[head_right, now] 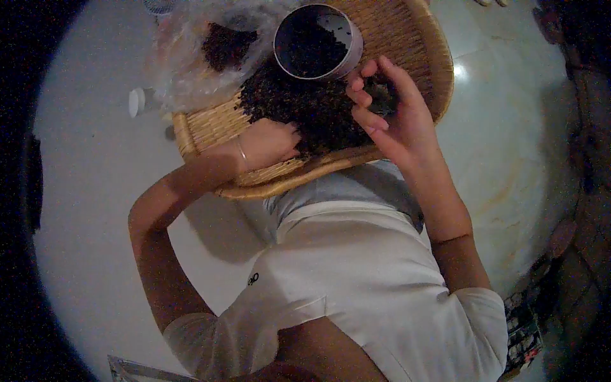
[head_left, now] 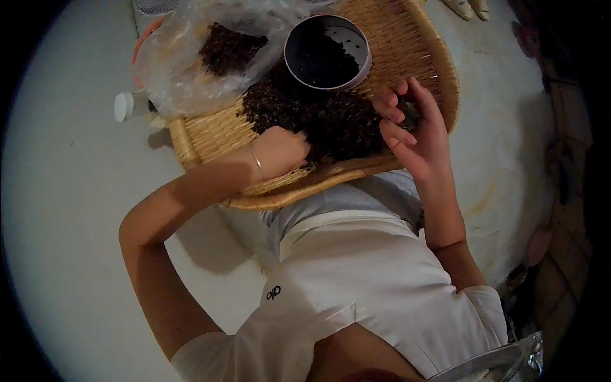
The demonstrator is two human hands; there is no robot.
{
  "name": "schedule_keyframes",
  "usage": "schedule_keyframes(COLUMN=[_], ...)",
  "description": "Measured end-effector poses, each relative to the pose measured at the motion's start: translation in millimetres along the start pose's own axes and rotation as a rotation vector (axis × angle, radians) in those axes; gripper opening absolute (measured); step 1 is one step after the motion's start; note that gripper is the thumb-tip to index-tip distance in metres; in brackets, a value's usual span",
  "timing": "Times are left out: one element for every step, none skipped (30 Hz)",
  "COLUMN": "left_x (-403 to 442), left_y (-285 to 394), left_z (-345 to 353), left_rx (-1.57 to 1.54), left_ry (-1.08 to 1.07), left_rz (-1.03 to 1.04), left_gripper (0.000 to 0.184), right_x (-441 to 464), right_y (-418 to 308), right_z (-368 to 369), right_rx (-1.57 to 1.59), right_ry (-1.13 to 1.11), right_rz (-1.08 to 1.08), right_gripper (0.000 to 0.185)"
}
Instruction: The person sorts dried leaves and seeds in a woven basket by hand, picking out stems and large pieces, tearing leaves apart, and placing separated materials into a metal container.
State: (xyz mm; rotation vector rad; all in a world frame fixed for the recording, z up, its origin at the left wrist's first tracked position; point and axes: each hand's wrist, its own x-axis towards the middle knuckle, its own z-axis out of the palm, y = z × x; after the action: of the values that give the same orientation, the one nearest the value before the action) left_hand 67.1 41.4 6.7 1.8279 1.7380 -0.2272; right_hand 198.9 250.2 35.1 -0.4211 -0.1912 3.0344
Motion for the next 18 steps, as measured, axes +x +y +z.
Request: schedule_keyframes(left_x=[3.4,5.5,5.9,6.5,7.4,8.5,10.5,12.3,14.5,16.8,18.6,19.6,21.1,21.7,21.2,20.4,19.9,19.3], left_y=[-0.3,-0.9,-1.6,-2.3,-2.7,-1.7,0.1,1.9,4.3,7.0,9.4,10.8,12.1,12.7,13.1,13.2,12.9,11.9], left_z=[4.5,8.1,9.9,11.6,13.0,13.0,13.2,13.6,13.0,12.6,12.5,14.6,16.5,18.0,17.4,16.7,15.7,13.2], left_rx=[0.032,0.065,0.065,0.072,0.079,0.081,0.046,0.011,0.010,0.030,0.051,0.051,0.055,0.060,0.060,0.046,0.032,0.031], left_ry=[0.016,0.031,0.029,0.096,0.163,0.163,0.127,0.093,0.093,0.053,0.010,0.010,-0.003,-0.015,-0.015,-0.003,0.008,0.007], left_rz=[0.011,0.022,0.023,0.019,0.019,0.023,0.007,-0.009,-0.010,-0.024,-0.037,-0.038,-0.062,-0.086,-0.086,-0.085,-0.084,-0.084], left_gripper=[0.014,0.015,0.015,0.014,0.013,0.013,0.012,0.011,0.011,0.010,0.009,0.009,0.010,0.011,0.011,0.011,0.011,0.011], right_x=[0.8,1.0,0.8,0.4,-0.8,-1.5,-1.6,-1.7,-1.1,-0.6,-0.3,0.2,1.2,1.6,1.4,0.8,0.5,0.6], right_y=[0.8,1.1,1.1,0.8,0.7,0.8,0.1,-0.2,-0.9,-0.9,-0.8,-0.2,-0.2,-0.1,0.0,0.3,0.1,-0.3], right_z=[-2.7,-4.6,-3.7,-2.0,-0.8,-0.6,-1.2,-1.3,-0.8,0.4,0.4,-0.4,-1.4,-1.9,-1.5,-0.7,-0.3,-0.9], right_rx=[-0.013,-0.025,-0.024,-0.024,-0.024,-0.025,-0.041,-0.060,-0.060,-0.085,-0.107,-0.107,-0.107,-0.108,-0.108,-0.118,-0.129,-0.128], right_ry=[-0.009,-0.017,-0.017,-0.013,-0.007,-0.006,0.003,0.012,0.012,0.009,0.005,0.004,-0.026,-0.056,-0.056,-0.044,-0.032,-0.032], right_rz=[0.005,0.008,0.008,0.019,0.026,0.021,0.025,0.030,0.031,0.025,0.018,0.019,0.018,0.017,0.017,0.010,0.004,0.004], right_gripper=[0.025,0.024,0.024,0.023,0.023,0.023,0.023,0.023,0.023,0.023,0.022,0.022,0.023,0.023,0.023,0.023,0.023,0.023])
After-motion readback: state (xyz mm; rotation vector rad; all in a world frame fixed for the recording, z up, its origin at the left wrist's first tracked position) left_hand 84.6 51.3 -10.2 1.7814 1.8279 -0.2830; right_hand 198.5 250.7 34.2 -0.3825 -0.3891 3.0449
